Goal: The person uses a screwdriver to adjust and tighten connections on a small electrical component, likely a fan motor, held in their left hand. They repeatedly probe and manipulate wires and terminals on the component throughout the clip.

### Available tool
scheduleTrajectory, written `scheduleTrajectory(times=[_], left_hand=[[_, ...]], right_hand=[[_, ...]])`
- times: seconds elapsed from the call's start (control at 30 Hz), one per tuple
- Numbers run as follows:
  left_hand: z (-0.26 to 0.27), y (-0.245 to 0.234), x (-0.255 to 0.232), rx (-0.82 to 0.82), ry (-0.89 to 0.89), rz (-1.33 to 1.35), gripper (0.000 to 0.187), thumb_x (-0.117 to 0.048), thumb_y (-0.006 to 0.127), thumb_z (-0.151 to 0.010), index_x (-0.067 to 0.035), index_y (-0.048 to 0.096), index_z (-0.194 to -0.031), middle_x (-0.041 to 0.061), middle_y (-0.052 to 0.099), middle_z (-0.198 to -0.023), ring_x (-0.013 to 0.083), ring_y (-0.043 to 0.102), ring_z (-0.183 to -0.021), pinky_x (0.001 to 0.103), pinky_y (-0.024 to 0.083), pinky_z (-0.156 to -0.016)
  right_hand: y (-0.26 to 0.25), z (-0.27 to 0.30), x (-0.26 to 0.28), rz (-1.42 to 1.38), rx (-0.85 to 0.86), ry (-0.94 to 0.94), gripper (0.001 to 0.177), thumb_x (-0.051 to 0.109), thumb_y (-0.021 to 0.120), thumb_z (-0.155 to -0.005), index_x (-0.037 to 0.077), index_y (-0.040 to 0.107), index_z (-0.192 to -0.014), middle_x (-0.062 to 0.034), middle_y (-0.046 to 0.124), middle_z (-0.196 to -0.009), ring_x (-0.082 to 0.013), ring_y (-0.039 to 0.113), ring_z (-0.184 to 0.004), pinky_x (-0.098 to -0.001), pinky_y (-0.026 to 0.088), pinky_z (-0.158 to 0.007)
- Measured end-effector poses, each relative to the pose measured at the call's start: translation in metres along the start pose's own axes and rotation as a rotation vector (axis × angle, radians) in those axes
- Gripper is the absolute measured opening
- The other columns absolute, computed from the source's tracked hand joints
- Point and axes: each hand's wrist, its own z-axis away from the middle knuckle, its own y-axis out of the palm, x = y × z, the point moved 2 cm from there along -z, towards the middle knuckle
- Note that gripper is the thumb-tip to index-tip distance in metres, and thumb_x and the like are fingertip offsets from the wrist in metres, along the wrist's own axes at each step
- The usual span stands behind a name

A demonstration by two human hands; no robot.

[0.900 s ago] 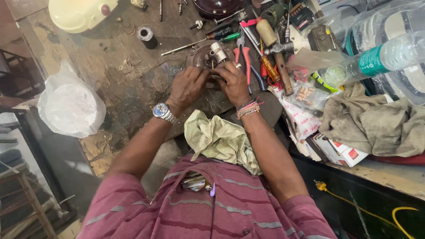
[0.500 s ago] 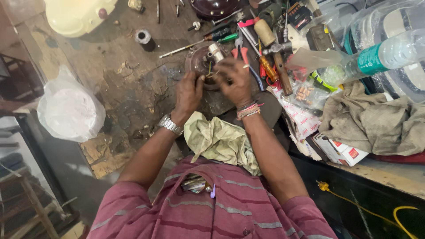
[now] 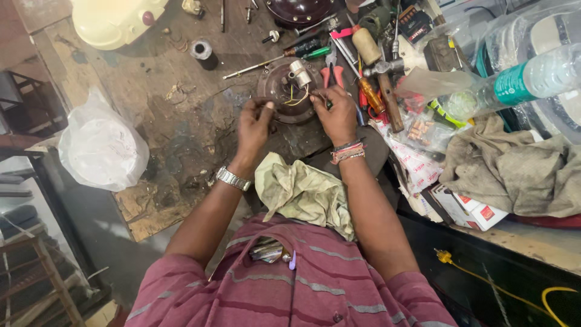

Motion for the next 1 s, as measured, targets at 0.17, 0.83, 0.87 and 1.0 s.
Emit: scheduleTrajectory(times=[0.17,0.83,0.87,1.0], left_hand=[[-0.002,0.002,-0.012,0.128,-0.179,-0.014,0.018,-0.018,0.065,-0.098,-0.001,0.07,-0.102,0.001,0.07,-0.071,0.0069,0.054,-0.048,0.022,0.04,-0.043],[-0.032,0.004,-0.067,0.13,0.61,-0.673,0.016,-0.006,0.075,-0.089,-0.001,0.071,-0.104,0.014,0.063,-0.134,0.0326,0.062,-0.121,0.038,0.052,-0.099],[-0.033,0.002,-0.068,0.161,0.566,-0.664,0.015,-0.007,0.075,-0.089,-0.002,0.07,-0.101,0.014,0.064,-0.135,0.0321,0.063,-0.121,0.038,0.052,-0.098],[-0.027,0.003,-0.065,0.164,0.664,-0.819,0.018,-0.008,0.08,-0.082,-0.004,0.073,-0.097,0.014,0.063,-0.134,0.0366,0.058,-0.123,0.043,0.048,-0.102]], right_hand=[[0.012,0.005,0.002,-0.089,0.237,-0.168,0.015,0.014,0.082,-0.086,0.006,0.077,-0.098,-0.011,0.071,-0.091,-0.0287,0.071,-0.086,-0.0371,0.054,-0.076],[0.004,0.007,0.033,-0.215,0.195,-0.234,0.055,0.03,0.073,-0.091,0.007,0.059,-0.139,-0.0159,0.064,-0.136,-0.0338,0.06,-0.128,-0.0429,0.047,-0.107],[0.006,0.009,0.032,-0.251,0.277,-0.201,0.058,0.033,0.072,-0.093,0.008,0.056,-0.143,-0.0149,0.064,-0.137,-0.0326,0.06,-0.127,-0.0423,0.047,-0.107],[0.007,0.009,0.027,-0.078,0.124,-0.313,0.032,0.034,0.074,-0.095,0.011,0.073,-0.117,-0.0111,0.073,-0.119,-0.0304,0.071,-0.111,-0.04,0.054,-0.096]])
